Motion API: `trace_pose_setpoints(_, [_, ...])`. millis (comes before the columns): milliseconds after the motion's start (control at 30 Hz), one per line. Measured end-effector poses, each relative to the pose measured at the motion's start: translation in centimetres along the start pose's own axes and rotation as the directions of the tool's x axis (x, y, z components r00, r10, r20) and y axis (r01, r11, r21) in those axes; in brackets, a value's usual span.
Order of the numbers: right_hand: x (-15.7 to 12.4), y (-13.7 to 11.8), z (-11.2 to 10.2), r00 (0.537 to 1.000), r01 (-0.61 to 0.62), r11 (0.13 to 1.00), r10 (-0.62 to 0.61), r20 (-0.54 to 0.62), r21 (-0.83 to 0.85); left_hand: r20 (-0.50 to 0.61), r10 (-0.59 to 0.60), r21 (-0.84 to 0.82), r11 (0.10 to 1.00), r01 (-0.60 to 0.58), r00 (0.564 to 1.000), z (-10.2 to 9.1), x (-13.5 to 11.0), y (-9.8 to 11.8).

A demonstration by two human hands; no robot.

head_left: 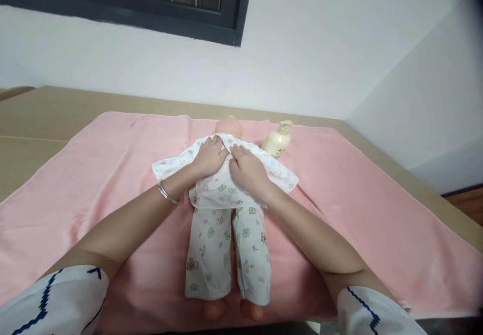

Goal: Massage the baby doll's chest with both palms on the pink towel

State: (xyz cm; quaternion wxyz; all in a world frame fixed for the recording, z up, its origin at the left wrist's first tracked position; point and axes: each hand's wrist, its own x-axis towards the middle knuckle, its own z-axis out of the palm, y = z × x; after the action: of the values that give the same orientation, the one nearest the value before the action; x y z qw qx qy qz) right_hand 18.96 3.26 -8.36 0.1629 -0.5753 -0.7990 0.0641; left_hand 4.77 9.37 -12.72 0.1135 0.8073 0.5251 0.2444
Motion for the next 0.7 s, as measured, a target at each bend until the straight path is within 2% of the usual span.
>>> trace_pose_setpoints(100, [1.1,1.4,0.2,1.0,-0.029,0.995,0.03,-0.005,0.097,-0.021,-0.101,-0.014,0.995,0.1,0.995,0.5,-0.4,0.5])
trace_pose_setpoints(267, [2.7,3.8,1.8,0.995,-0.059,0.994,0.065,-0.07,0.092,-0.07,-0.098,-0.036,0.995,0.096,0.993,0.8,-0.9,1.0])
trace_pose_setpoints(400, [2.6,4.0,2.3,0.994,-0.04,0.996,0.048,-0.098,0.085,-0.098,-0.1,-0.051,0.994,0.096,0.99,1.0,-0.9,0.9])
trace_pose_setpoints(700, [2.5,4.0,2.0,0.994,-0.019,0.999,0.024,-0.106,0.05,-0.1,-0.09,-0.058,0.995,0.084,0.991,1.1,-0.9,0.6])
